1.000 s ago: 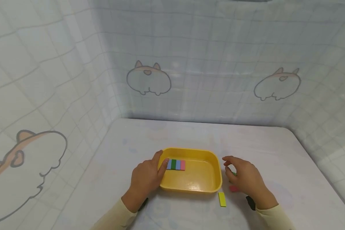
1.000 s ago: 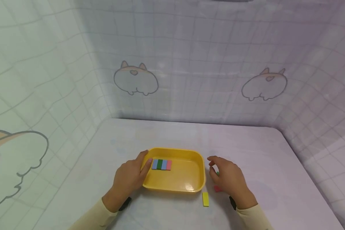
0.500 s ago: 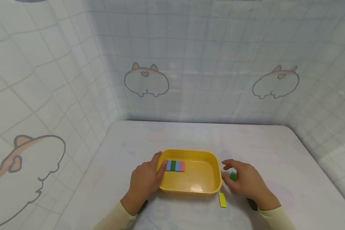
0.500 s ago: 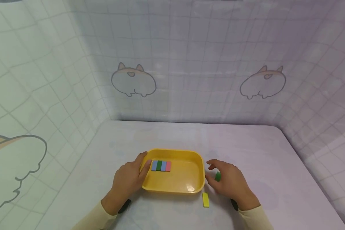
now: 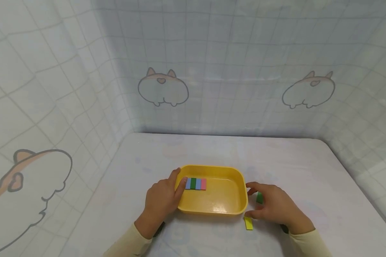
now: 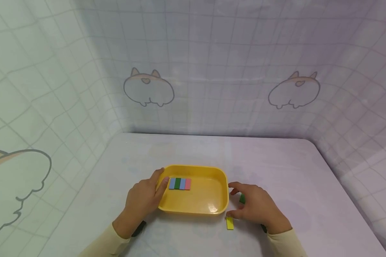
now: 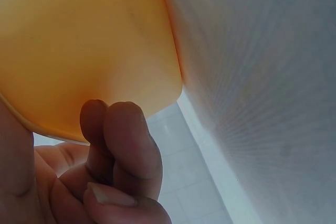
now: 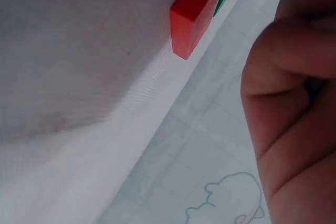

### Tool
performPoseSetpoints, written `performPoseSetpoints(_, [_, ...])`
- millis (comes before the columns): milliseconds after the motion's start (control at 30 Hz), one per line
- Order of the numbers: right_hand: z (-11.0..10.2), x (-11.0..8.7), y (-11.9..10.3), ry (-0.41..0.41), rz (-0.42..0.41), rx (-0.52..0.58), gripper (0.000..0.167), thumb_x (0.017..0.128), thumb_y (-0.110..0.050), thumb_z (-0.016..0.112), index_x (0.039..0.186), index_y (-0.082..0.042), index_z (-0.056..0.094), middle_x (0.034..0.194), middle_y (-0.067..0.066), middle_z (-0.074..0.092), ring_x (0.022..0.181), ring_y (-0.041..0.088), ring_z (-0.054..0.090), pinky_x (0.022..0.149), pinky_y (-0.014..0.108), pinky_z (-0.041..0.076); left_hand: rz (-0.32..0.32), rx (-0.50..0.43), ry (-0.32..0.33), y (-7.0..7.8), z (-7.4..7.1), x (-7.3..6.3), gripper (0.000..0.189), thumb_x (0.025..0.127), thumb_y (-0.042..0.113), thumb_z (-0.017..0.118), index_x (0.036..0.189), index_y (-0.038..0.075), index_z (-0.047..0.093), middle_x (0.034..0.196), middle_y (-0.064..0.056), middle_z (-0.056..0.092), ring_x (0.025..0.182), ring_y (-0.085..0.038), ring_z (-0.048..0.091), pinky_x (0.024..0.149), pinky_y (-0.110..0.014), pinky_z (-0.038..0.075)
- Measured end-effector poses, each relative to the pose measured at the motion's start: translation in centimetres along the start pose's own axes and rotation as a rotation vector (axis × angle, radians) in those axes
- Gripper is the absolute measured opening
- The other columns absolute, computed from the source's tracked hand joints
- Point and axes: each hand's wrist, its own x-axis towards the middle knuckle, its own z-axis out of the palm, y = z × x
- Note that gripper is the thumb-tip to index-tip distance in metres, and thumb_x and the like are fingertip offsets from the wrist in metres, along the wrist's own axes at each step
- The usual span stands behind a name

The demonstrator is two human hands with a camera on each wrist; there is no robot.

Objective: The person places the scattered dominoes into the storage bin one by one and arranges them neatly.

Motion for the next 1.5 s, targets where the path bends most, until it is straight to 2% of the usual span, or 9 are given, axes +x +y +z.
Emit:
performPoseSetpoints(200, [0.2, -0.1, -0.3, -0.066, 0.051, 0.017, 0.086, 0.050, -0.074, 0.096, 0.125, -0.045, 0.066, 0.101, -0.031, 0.064, 0.080, 0.006, 0.057, 0.075, 0.029, 0.047, 0.003, 0.003, 0.002, 0.0, 0.1, 0.0, 0.067, 0.107, 0.069, 0.033, 0.150, 0.021, 0.056, 0.072, -0.005, 0.064, 0.055, -0.020, 0.054, 0.044, -0.035, 0.041])
performPoseSetpoints(400, [0.0, -0.1, -0.2, -0.110, 0.031, 0.013, 0.097, 0.043, -0.077, 0.096, 0.128, -0.041, 0.066, 0.101, -0.025, 0.061, 0.068, 0.002, 0.054, 0.069, 0.028, 0.047, 0.016, 0.000, 0.013, 0.0, 0.0, -0.1, 0.068, 0.107, 0.069, 0.034, 0.150, 0.020, 0.056, 0.070, -0.005, 0.062, 0.054, -0.020, 0.053, 0.043, -0.035, 0.041])
performPoseSetpoints(533, [0.0, -0.1, -0.2, -0.128, -0.008, 0.031, 0.093, 0.045, -0.072, 0.098, 0.125, -0.038, 0.066, 0.106, -0.023, 0.060, 0.065, 0.001, 0.054, 0.066, 0.027, 0.047, 0.015, 0.005, 0.011, 0.0, -0.1, 0.0, 0.069, 0.107, 0.069, 0.033, 0.150, 0.020, 0.056, 0.071, -0.005, 0.063, 0.054, -0.020, 0.053, 0.043, -0.035, 0.041])
performPoseSetpoints(833, [0.0, 0.0, 0.0, -0.129, -0.016, 0.040, 0.084, 0.055, -0.062, 0.101, 0.128, -0.037, 0.066, 0.107, -0.024, 0.060, 0.066, 0.002, 0.054, 0.068, 0.027, 0.048, 0.021, -0.005, 0.023, 0.0, 0.1, 0.0, 0.069, 0.107, 0.068, 0.033, 0.149, 0.020, 0.057, 0.070, -0.005, 0.063, 0.054, -0.020, 0.055, 0.043, -0.035, 0.040])
performPoseSetpoints(1067, [0.0, 0.1, 0.5, -0.089, -0.036, 0.036, 0.079, 0.062, -0.054, 0.101, 0.130, -0.037, 0.066, 0.110, -0.029, 0.062, 0.078, 0.006, 0.056, 0.075, 0.028, 0.048, 0.019, 0.003, 0.029, 0.0, 0.1, 0.1, 0.069, 0.107, 0.069, 0.031, 0.149, 0.020, 0.057, 0.072, -0.006, 0.065, 0.055, -0.023, 0.058, 0.043, -0.036, 0.041])
performPoseSetpoints(1200, [-0.1, 0.3, 0.7, -0.074, -0.025, 0.045, 0.072, 0.066, -0.047, 0.101, 0.128, -0.034, 0.067, 0.104, -0.025, 0.065, 0.076, 0.006, 0.058, 0.074, 0.028, 0.049, 0.024, 0.001, 0.025, 0.1, 0.1, 0.4, 0.069, 0.107, 0.069, 0.032, 0.149, 0.020, 0.057, 0.071, -0.006, 0.064, 0.055, -0.023, 0.058, 0.043, -0.036, 0.041])
performPoseSetpoints(1300, [-0.1, 0.5, 0.8, -0.093, -0.019, 0.080, 0.065, 0.071, -0.043, 0.100, 0.126, -0.032, 0.068, 0.098, -0.020, 0.068, 0.073, 0.007, 0.060, 0.070, 0.027, 0.051, 0.016, -0.005, 0.016, 0.1, -0.1, 0.4, 0.069, 0.107, 0.069, 0.033, 0.149, 0.020, 0.057, 0.069, -0.004, 0.062, 0.055, -0.021, 0.056, 0.043, -0.035, 0.041])
performPoseSetpoints(1500, [-0.3, 0.7, 1.0, -0.111, -0.012, 0.082, 0.058, 0.074, -0.041, 0.098, 0.123, -0.034, 0.068, 0.097, -0.019, 0.069, 0.071, 0.006, 0.061, 0.069, 0.027, 0.051, 0.016, -0.021, 0.008, 0.0, -0.1, 0.5, 0.069, 0.107, 0.069, 0.033, 0.149, 0.019, 0.057, 0.070, -0.004, 0.063, 0.054, -0.019, 0.054, 0.044, -0.035, 0.042])
